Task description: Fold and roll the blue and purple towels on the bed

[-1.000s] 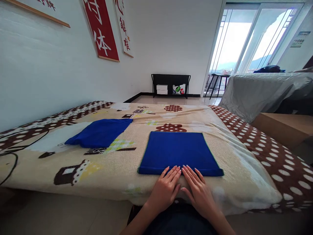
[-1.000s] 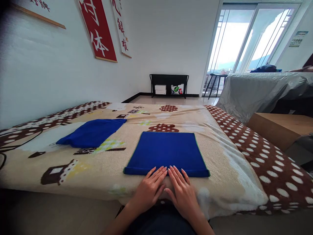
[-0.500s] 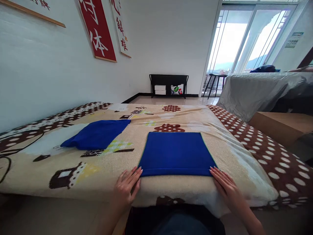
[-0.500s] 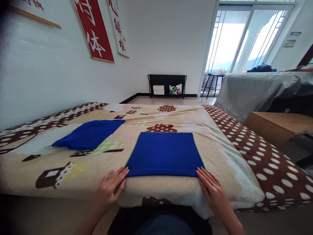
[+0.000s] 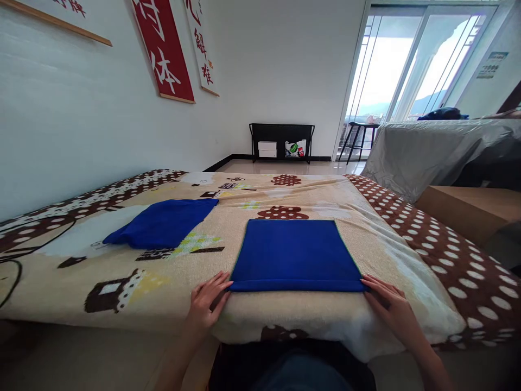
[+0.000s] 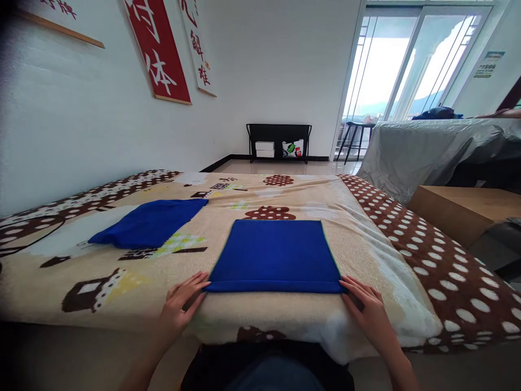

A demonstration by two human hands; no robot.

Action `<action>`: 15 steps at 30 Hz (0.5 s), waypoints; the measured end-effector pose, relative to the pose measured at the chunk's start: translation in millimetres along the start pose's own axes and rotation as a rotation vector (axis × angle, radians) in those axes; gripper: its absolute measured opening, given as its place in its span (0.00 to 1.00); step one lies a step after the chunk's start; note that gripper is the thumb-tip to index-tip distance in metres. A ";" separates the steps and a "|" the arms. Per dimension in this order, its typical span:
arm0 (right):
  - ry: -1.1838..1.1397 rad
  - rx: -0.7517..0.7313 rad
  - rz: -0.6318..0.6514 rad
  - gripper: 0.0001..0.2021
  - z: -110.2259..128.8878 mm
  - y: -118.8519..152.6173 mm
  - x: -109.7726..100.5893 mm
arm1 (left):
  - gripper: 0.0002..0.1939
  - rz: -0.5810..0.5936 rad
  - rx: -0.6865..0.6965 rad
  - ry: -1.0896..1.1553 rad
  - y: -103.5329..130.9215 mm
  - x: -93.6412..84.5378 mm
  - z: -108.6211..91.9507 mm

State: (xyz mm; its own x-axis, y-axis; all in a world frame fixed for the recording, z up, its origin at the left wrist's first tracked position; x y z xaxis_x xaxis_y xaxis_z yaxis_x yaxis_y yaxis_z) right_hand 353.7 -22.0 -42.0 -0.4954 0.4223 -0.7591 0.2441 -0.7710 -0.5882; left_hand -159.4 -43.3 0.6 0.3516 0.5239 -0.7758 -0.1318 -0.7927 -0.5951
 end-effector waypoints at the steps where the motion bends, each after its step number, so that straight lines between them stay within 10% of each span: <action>1: 0.002 -0.004 -0.008 0.21 -1.2 -0.5 0.2 | 0.14 -0.020 0.014 -0.003 -1.3 -1.7 -0.3; 15: -0.077 -0.128 -0.021 0.13 3.6 4.3 -30.8 | 0.11 -0.027 0.096 0.100 3.7 -25.7 -5.9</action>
State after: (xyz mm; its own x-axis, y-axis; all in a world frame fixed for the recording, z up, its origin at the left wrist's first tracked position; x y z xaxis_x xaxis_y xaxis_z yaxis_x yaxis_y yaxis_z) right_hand 367.0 -40.0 -20.2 -0.5626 0.3959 -0.7258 0.3349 -0.6935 -0.6379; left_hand -163.4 -61.5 19.7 0.4464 0.5069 -0.7374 -0.2073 -0.7431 -0.6362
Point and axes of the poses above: each hand's wrist, its own y-axis away from the middle knuckle, its own x-axis out of the palm, z = x × y, the point moved 6 cm from there along -y, towards the middle knuckle, and after that the axes turned 7 degrees about -x, right-handed, at the moved point
